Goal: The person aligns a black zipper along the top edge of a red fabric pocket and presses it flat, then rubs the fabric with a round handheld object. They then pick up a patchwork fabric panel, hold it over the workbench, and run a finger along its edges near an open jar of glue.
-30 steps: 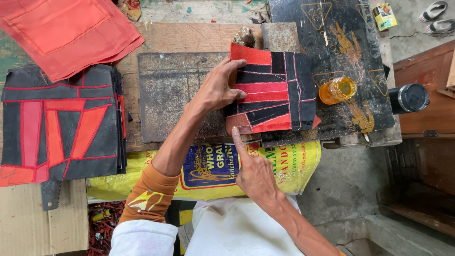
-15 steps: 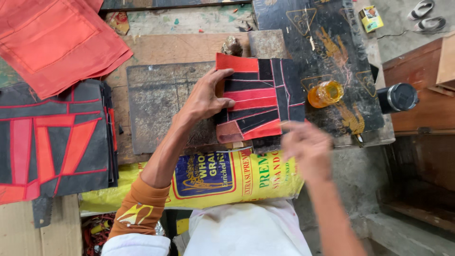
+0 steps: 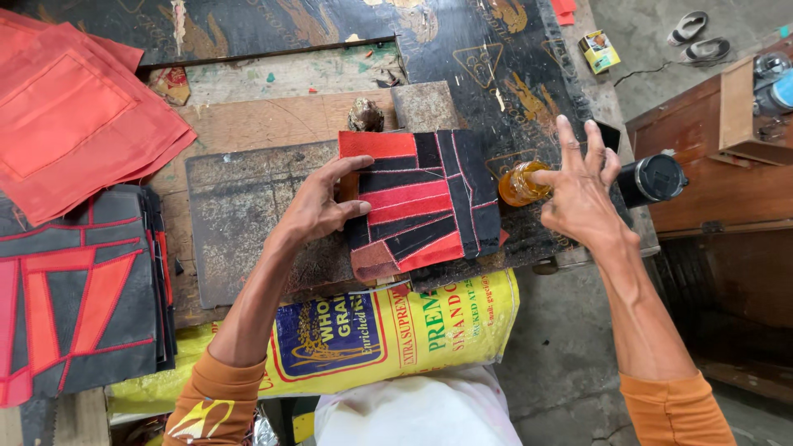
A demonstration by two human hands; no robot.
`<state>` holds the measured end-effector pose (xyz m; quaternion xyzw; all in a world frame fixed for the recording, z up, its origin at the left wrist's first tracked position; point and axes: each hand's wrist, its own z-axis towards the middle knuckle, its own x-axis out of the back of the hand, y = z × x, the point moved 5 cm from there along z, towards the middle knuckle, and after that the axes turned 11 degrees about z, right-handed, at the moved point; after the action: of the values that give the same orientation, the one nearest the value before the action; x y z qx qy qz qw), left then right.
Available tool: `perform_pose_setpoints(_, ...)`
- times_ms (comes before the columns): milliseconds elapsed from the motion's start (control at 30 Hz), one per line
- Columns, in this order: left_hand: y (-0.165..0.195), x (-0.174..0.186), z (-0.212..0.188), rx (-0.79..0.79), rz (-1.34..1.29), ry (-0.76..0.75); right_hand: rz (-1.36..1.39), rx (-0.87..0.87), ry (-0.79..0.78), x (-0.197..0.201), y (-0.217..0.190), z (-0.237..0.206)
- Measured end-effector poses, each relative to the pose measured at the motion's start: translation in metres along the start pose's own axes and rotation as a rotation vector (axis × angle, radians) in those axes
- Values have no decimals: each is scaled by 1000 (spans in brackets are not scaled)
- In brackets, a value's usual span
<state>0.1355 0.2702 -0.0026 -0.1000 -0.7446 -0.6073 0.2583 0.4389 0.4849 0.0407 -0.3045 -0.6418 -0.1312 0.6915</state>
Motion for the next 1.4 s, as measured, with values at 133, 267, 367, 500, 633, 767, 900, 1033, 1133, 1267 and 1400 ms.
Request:
perform_pose_setpoints(133, 0, 1, 1, 13, -13, -10, 107, -24, 106, 5, 8, -6)
perform_pose_setpoints(267, -1, 2, 3, -5, 13, 5, 516, -68, 240, 19, 15, -35)
perform_pose_setpoints(367, -3, 2, 5, 9, 36, 0, 561, -109, 203, 17, 10, -45)
perform_pose_setpoints(500, -3, 2, 6, -28, -34, 14, 389, -126, 209, 22, -11, -46)
perform_pose_setpoints(633, -8, 1, 6, 22, -20, -3, 172, 28, 206, 52, -43, -51)
perform_pose_setpoints(767, -5, 3, 6, -101, -69, 15, 906, -2, 598, 71, -59, -94)
perform_pose_setpoints(900, -8, 3, 5, -57, -53, 14, 1655, -295, 389, -22, -87, -107)
perform_pose_setpoints(1033, -5, 4, 5, -73, 6, 32, 1696, -382, 99, -80, -105, -114)
perform_pose_setpoints(1133, -2, 5, 5, -94, 26, 31, 1713, -443, 99, -87, -102, -114)
perform_pose_setpoints(1267, -2, 4, 6, -48, 1, 14, 1657, -559, 76, -85, -101, -111)
perform_pose_setpoints(1400, -1, 3, 6, -55, -16, 16, 1675, -549, 62, -81, -105, -107)
